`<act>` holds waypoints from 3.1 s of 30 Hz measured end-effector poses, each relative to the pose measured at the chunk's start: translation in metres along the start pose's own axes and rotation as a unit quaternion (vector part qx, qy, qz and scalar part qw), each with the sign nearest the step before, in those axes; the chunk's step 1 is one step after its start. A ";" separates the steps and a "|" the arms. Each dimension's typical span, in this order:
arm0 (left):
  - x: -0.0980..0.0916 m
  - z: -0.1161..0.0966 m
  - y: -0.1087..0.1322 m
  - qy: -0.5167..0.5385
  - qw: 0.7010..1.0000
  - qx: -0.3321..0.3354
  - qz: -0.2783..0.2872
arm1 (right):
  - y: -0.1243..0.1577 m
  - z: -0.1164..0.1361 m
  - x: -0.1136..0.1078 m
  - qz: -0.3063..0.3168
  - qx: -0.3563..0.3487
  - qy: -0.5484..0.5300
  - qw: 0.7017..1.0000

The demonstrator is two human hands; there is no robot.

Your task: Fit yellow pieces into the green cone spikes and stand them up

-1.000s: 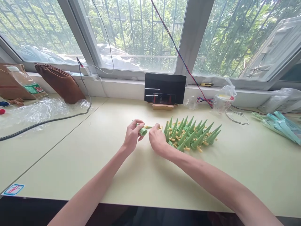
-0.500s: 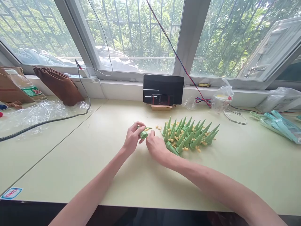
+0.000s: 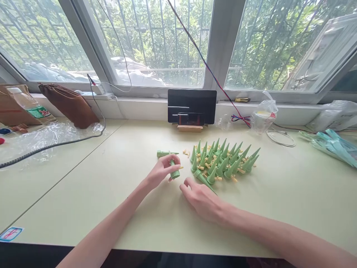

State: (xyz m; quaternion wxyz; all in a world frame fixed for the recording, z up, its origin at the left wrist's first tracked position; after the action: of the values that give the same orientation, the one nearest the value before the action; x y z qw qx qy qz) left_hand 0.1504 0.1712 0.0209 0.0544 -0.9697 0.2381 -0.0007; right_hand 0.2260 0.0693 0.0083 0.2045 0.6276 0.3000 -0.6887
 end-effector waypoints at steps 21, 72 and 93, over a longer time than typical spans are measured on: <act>0.027 0.008 0.006 -0.066 0.994 -0.051 0.066 | 0.035 -0.072 -0.018 -0.313 0.161 -0.456 0.817; 0.048 0.006 0.013 -0.032 0.989 -0.058 0.135 | 0.030 -0.069 -0.022 -0.287 0.134 -0.481 0.817; 0.049 0.007 0.014 -0.036 0.988 -0.058 0.136 | 0.027 -0.064 -0.021 -0.268 0.110 -0.486 0.824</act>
State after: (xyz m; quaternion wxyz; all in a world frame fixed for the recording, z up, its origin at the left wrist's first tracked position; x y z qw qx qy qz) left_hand 0.1877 0.1373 0.0110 0.0061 -0.9294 0.3649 0.0556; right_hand 0.2940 0.0908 0.0228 0.0610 0.1248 0.2398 -0.9608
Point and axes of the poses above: each hand's wrist, its own y-axis away from the middle knuckle, its own x-axis out of the palm, z = x × y, the point moved 10 cm from there along -y, towards the middle knuckle, and after that the axes turned 2 degrees about x, right-handed, at the moved point
